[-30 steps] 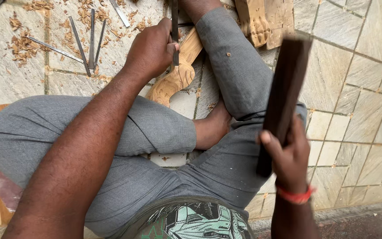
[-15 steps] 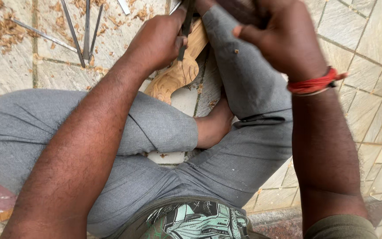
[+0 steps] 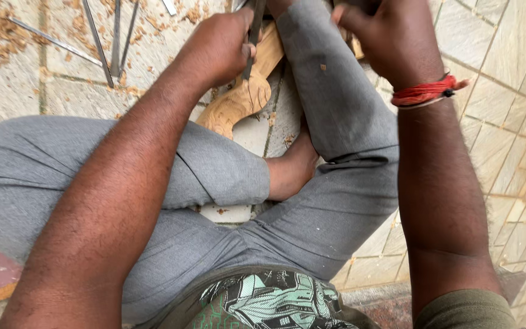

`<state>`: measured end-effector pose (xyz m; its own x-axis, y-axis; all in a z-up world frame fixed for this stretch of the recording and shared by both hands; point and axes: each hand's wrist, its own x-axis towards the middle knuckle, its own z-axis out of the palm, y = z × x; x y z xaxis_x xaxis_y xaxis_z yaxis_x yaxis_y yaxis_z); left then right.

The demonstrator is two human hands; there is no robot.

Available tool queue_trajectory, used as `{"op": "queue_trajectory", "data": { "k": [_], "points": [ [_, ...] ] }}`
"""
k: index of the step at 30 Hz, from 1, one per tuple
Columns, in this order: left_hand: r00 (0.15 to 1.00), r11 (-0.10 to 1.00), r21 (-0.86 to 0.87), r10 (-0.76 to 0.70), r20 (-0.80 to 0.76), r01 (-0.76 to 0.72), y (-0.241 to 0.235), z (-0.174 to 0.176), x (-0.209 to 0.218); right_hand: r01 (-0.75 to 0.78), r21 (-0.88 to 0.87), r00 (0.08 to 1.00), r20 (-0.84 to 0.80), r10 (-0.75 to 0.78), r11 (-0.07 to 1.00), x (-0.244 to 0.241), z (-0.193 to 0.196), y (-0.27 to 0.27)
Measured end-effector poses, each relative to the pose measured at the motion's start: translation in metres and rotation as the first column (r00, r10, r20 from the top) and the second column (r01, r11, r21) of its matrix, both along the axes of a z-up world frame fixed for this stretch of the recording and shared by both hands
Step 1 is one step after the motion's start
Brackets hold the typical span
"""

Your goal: The person sits cross-legged on a tiled floor and carves a wooden piece using a chisel and a wooden mallet. They repeatedly strike the chisel to shape the wood, occasionally adjusting the piece and switching between different chisels.

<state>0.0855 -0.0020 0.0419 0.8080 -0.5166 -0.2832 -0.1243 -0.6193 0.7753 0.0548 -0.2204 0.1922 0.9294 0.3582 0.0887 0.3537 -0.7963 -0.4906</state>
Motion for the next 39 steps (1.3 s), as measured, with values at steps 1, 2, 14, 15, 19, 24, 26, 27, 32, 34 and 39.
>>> {"op": "queue_trajectory", "data": {
  "k": [1, 2, 14, 15, 19, 24, 26, 27, 32, 34, 39],
  "points": [
    [1.0, 1.0, -0.01, 0.01, -0.019, -0.01, 0.001, 0.003, 0.002, 0.055, -0.027, 0.994, -0.096, -0.057, 0.998, 0.001, 0.001, -0.002],
    [1.0, 1.0, -0.023, 0.002, 0.024, -0.002, 0.003, 0.004, 0.003, 0.105, -0.057, 0.975, -0.191, -0.114, 0.993, -0.001, 0.002, -0.005],
    [0.975, 0.991, -0.127, 0.068, 0.211, -0.042, 0.009, -0.01, -0.009, 0.379, 0.357, 0.899, -0.36, -0.248, 0.854, -0.049, -0.01, -0.004],
    [0.969, 0.994, -0.1, 0.065, 0.237, -0.042, 0.008, -0.013, -0.01, 0.344, 0.367, 0.911, -0.354, -0.213, 0.864, -0.052, -0.012, -0.006],
    [0.944, 0.998, -0.044, 0.056, 0.325, -0.043, 0.007, -0.023, -0.011, 0.276, 0.354, 0.946, -0.267, -0.186, 0.894, -0.051, -0.012, -0.011],
    [0.942, 0.999, -0.014, 0.036, 0.334, -0.033, 0.004, -0.019, -0.017, 0.41, -0.143, 0.889, -0.161, -0.43, 0.901, -0.033, -0.008, -0.002],
    [0.956, 1.0, 0.004, 0.025, 0.293, -0.027, 0.004, -0.014, -0.016, 0.113, -0.124, 0.992, -0.038, -0.119, 0.986, -0.026, -0.001, -0.001],
    [0.966, 1.0, 0.012, 0.02, 0.259, -0.024, 0.003, -0.013, -0.016, -0.042, -0.132, 0.999, 0.018, 0.045, 0.99, -0.024, 0.002, -0.002],
    [0.94, 1.0, -0.021, 0.01, 0.341, -0.003, 0.002, -0.02, -0.011, 0.302, 0.114, 0.935, -0.229, -0.271, 0.946, -0.019, -0.001, -0.002],
    [0.96, 0.999, 0.028, -0.022, 0.28, 0.014, 0.0, -0.019, -0.007, 0.171, 0.097, 0.978, -0.133, -0.158, 0.98, -0.019, 0.0, -0.002],
    [0.946, 1.0, -0.022, 0.02, 0.325, -0.013, -0.001, -0.017, -0.009, 0.24, -0.08, 0.921, -0.297, -0.253, 0.967, -0.017, 0.009, -0.001]
  ]
}}
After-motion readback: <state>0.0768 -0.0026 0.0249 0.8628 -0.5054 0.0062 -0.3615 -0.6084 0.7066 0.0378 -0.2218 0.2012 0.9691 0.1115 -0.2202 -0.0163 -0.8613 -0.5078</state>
